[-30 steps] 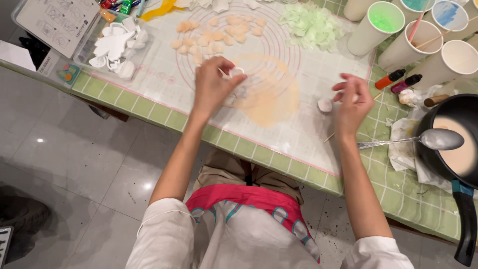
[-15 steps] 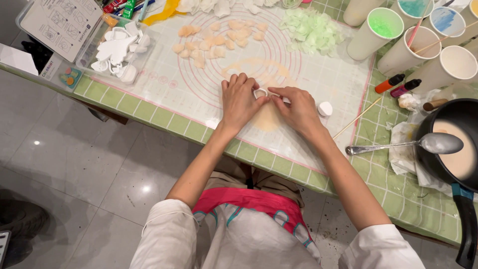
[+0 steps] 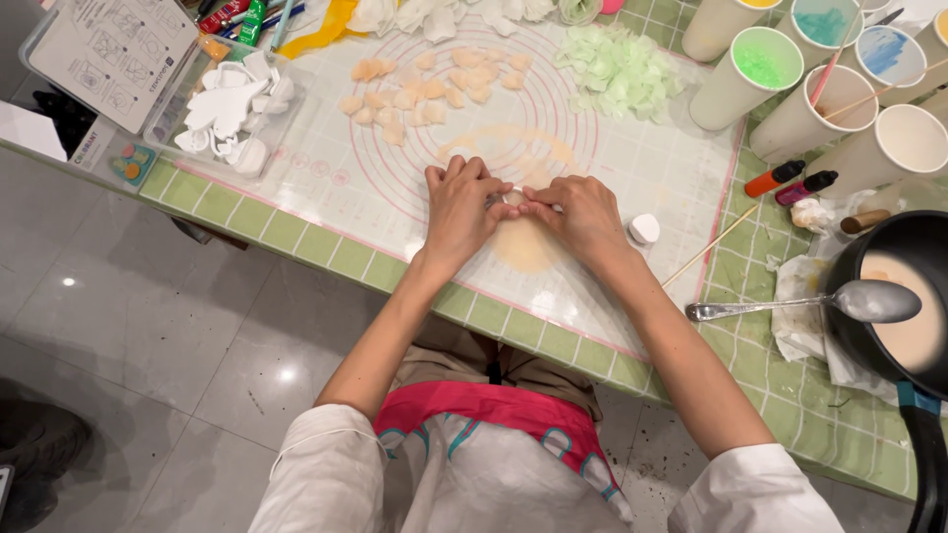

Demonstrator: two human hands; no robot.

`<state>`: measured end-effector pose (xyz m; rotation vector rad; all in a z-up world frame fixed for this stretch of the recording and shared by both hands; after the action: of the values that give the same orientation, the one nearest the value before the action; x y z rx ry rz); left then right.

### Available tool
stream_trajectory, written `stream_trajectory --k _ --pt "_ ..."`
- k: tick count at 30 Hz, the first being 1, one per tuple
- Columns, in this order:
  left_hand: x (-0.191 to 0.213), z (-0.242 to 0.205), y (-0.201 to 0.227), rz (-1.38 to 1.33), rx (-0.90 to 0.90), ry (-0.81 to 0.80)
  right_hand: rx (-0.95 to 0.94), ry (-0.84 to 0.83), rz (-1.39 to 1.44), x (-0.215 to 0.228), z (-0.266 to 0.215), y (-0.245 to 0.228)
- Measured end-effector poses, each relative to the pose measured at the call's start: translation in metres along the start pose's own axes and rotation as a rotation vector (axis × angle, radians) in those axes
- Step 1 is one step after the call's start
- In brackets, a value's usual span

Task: The recorder is carefully shaping and placing small wax pieces to create decorative flower petals, likely for candle making.

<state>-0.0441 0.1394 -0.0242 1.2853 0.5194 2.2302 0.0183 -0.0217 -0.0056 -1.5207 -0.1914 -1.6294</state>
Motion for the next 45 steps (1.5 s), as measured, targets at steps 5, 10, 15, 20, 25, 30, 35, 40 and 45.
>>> stream_trajectory --k 5,10,15,20,25,30,35,40,45 --pt "0.005 0.006 -0.001 -0.002 0.017 -0.022 0.044 -0.028 0.005 -0.005 0.002 0.005" --pt "0.005 0.01 -0.004 -0.018 0.066 -0.062 0.016 -0.083 0.03 -0.011 0.007 0.014" --pt "0.003 0.013 -0.006 -0.014 0.08 -0.114 -0.03 -0.184 0.11 -0.014 0.009 0.018" --pt "0.0 0.018 -0.009 -0.002 0.057 -0.156 -0.102 -0.334 0.045 -0.008 0.019 0.015" --pt "0.0 0.015 -0.008 -0.002 0.036 -0.14 -0.126 -0.336 0.059 -0.013 0.017 0.02" --pt "0.001 0.013 -0.002 0.029 0.042 -0.157 -0.13 -0.275 0.026 -0.007 0.01 0.009" --pt "0.002 0.025 0.006 0.007 -0.029 -0.189 -0.079 -0.293 -0.038 0.0 0.008 0.006" --pt "-0.011 0.032 0.011 -0.049 -0.106 -0.239 -0.164 -0.245 0.014 0.011 -0.005 0.005" --pt "-0.038 0.034 0.001 0.091 -0.114 -0.454 -0.306 -0.339 -0.024 0.01 -0.008 0.001"
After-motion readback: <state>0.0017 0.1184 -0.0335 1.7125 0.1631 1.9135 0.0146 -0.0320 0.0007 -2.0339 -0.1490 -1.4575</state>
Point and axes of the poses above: each hand's wrist, its own z-axis towards the middle knuckle, its own x-axis out of the back of the hand, y = z × x, the point moved 5 cm from there along z, towards the middle knuckle, and after that the axes turned 1 degree about -y, right-handed, at the moved point
